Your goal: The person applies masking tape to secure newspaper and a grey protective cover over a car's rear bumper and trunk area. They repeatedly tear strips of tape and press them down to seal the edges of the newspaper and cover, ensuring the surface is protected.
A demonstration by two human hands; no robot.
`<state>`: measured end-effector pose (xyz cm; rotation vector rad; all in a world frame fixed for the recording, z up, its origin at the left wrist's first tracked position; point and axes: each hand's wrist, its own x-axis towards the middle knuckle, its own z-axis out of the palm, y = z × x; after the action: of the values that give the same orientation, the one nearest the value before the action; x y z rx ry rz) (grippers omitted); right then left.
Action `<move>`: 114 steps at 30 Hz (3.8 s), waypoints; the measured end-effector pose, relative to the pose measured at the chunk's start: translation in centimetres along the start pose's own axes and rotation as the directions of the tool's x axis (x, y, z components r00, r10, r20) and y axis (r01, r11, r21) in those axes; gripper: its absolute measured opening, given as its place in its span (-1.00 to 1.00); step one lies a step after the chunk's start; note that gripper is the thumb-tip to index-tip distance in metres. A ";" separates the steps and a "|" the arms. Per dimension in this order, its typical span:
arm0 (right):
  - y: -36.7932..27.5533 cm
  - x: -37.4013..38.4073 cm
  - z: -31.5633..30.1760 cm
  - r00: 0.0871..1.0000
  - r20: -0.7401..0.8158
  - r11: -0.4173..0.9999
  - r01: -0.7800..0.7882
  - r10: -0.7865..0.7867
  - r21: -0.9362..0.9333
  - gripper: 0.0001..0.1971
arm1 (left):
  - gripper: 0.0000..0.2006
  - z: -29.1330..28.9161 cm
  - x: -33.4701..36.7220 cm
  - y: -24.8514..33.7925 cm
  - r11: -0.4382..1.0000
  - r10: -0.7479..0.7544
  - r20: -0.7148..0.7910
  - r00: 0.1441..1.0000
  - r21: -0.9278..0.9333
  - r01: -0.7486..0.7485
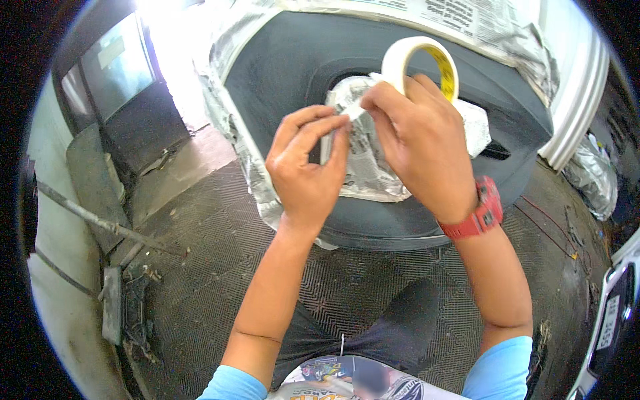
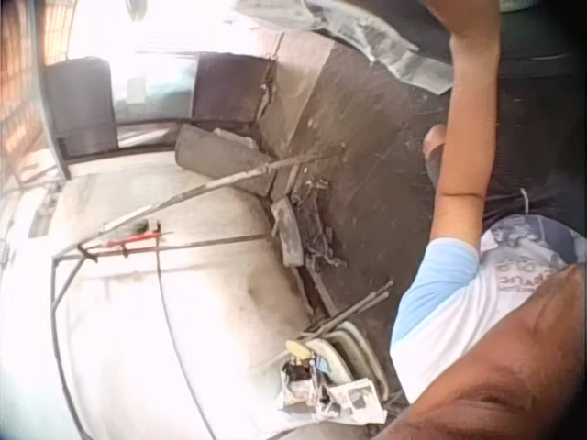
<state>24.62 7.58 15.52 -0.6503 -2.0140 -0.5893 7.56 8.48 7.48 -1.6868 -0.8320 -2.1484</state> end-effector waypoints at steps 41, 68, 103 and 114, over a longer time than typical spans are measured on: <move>5.5 7.0 1.5 0.747 0.377 0.654 0.663 -0.548 -0.364 -0.79 | -0.81 0.0 0.8 -5.7 0.985 0.121 -0.059 0.991 0.130 -0.113; 2.2 4.7 -1.7 0.955 0.224 0.981 0.191 -0.196 0.045 -0.80 | -0.90 -3.0 -1.7 -4.9 0.629 -0.575 0.242 0.782 -0.481 0.611; -1.8 -0.6 -3.0 0.900 0.378 0.939 -0.298 0.215 0.175 -0.83 | -0.75 -3.6 -0.3 -2.7 0.764 -0.247 0.585 0.773 -0.373 0.527; -0.6 1.7 -1.9 0.929 0.325 0.951 -0.248 0.178 0.187 -0.81 | -0.88 -2.3 -0.5 -3.3 0.672 -0.356 0.335 0.872 -0.556 0.488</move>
<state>24.61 6.29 17.79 -0.8494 -2.2140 -0.1293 4.05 9.69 5.82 -2.2363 -0.6313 -2.8533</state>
